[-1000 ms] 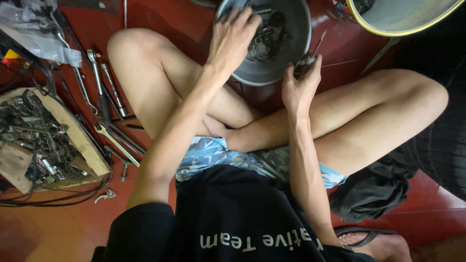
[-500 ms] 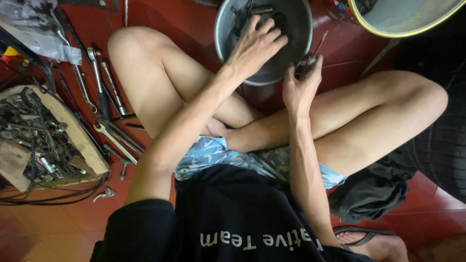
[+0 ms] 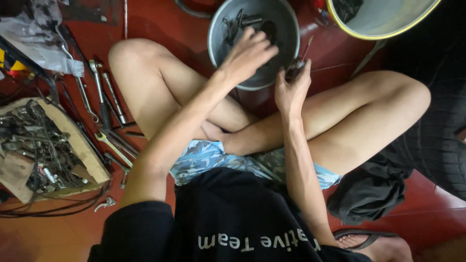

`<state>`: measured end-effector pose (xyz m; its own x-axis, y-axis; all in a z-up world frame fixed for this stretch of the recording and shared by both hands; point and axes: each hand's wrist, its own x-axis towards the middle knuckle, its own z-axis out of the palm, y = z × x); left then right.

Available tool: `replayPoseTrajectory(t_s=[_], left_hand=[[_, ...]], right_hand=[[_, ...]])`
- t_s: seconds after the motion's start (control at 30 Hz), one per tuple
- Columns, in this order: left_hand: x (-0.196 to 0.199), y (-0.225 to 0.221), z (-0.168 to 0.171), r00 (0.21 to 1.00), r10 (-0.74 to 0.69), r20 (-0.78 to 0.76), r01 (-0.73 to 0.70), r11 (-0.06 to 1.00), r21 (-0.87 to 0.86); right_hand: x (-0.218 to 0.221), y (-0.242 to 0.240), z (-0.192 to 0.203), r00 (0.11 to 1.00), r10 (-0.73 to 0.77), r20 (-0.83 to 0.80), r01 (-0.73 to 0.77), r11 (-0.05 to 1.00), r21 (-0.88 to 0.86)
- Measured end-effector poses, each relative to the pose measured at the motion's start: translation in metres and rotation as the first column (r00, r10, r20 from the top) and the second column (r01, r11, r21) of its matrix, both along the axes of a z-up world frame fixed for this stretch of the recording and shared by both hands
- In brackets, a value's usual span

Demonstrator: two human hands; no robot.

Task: Securing bolts on a motorcycle housing using a screwdriver while sitting on the floor.

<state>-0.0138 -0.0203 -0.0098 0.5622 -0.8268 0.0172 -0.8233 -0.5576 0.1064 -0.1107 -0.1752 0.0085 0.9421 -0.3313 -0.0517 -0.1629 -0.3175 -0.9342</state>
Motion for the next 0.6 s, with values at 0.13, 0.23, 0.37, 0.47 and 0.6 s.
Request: replayPoseTrajectory(t_s=[0.13,0.23,0.37,0.47,0.6], left_hand=[[-0.005,0.007,0.052,0.741,0.125,-0.660,-0.537,0.701,-0.470],[-0.025,0.010,0.068,0.483,-0.102,-0.870,-0.781,0.398,-0.480],[-0.052,0.012,0.072,0.409,-0.384,-0.828,-0.841,0.193,-0.505],[-0.065,0.009,0.081,0.430,-0.446,-0.785,-0.831,0.145,-0.537],[-0.066,0.004,0.106,0.448,-0.427,-0.785,-0.821,0.150,-0.551]], right_hand=[[0.003,0.000,0.008,1.000,0.003,-0.016,-0.002,0.999,0.042],[-0.001,0.000,-0.011,0.998,-0.041,-0.056,0.043,0.998,0.041],[-0.005,0.000,-0.023,0.994,-0.063,-0.087,0.068,0.996,0.060],[-0.005,0.000,-0.020,0.996,-0.054,-0.077,0.057,0.997,0.042],[-0.004,0.003,-0.016,0.995,-0.067,-0.076,0.070,0.997,0.037]])
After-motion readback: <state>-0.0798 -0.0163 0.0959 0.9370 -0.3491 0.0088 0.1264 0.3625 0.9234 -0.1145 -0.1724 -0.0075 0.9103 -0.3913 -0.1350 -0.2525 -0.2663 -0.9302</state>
